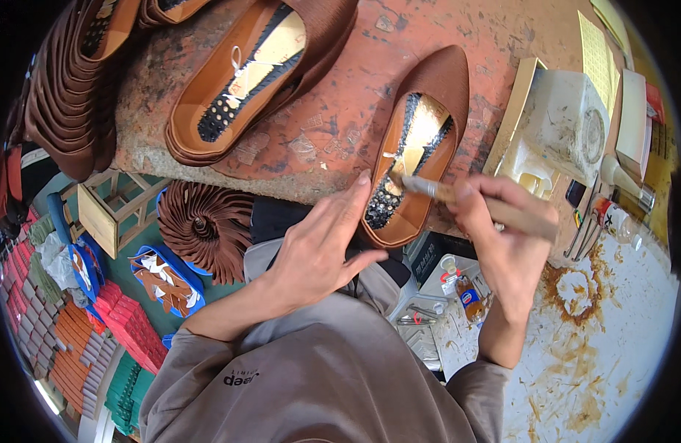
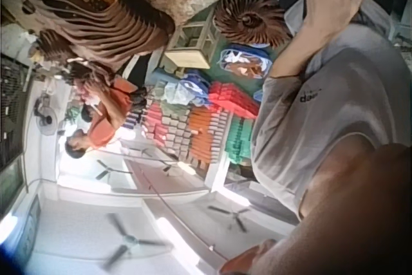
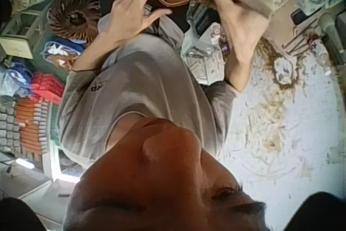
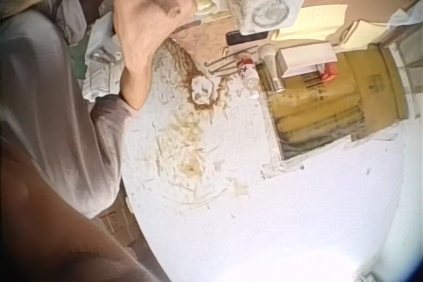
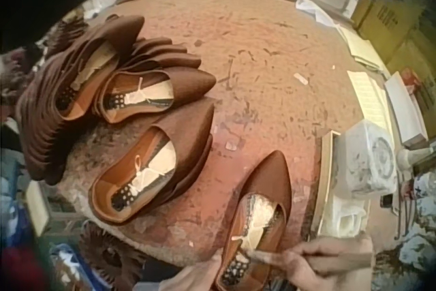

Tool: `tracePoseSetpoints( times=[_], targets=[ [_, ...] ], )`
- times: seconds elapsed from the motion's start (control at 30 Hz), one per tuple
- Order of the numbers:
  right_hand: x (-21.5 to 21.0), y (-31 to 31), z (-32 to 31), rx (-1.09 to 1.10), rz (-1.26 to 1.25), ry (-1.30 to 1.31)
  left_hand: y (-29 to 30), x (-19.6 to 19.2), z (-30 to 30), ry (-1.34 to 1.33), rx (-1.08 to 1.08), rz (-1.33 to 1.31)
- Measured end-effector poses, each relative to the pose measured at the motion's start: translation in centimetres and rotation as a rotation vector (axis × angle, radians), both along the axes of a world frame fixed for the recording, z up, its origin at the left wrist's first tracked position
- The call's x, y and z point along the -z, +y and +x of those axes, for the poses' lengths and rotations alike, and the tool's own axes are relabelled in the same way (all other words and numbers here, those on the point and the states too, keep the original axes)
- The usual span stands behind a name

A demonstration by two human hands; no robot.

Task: Applying glue or adhesive to the inside of shoes using a brush in a manufacturing setting.

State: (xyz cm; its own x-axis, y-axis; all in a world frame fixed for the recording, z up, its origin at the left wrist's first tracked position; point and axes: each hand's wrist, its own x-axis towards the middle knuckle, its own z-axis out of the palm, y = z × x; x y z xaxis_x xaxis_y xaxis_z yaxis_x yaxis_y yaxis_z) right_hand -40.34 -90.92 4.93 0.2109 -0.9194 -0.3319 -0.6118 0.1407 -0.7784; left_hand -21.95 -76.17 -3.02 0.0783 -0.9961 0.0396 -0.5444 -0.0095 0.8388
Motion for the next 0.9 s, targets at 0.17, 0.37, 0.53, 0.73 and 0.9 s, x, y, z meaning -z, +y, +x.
tracePoseSetpoints(
  times=[0.17, 0.37, 0.53, 0.73, 0.9],
  targets=[
    [0.5, 0.7, -1.9, -0.194, -0.047, 0.105, -3.8, -5.0, 8.2, -0.33, -0.168, -0.331],
    [-2.1, 0.8, -4.2, 0.119, -0.232, -0.15, -10.0, -2.8, 16.7, -0.387, -0.18, -0.031],
    [-4.4, 1.0, -11.2, 0.32, -0.505, -0.247, -8.5, -1.8, 9.8, -0.112, -0.253, 0.193],
    [-4.2, 1.0, -13.6, 0.18, -0.448, 0.179, -8.4, -2.3, 7.1, 0.324, -0.304, -0.043],
    [-0.2, 0.1, -12.8, 0.125, -0.539, 0.305, -7.3, -4.1, 10.9, 0.299, -0.441, -0.087]
  ],
)
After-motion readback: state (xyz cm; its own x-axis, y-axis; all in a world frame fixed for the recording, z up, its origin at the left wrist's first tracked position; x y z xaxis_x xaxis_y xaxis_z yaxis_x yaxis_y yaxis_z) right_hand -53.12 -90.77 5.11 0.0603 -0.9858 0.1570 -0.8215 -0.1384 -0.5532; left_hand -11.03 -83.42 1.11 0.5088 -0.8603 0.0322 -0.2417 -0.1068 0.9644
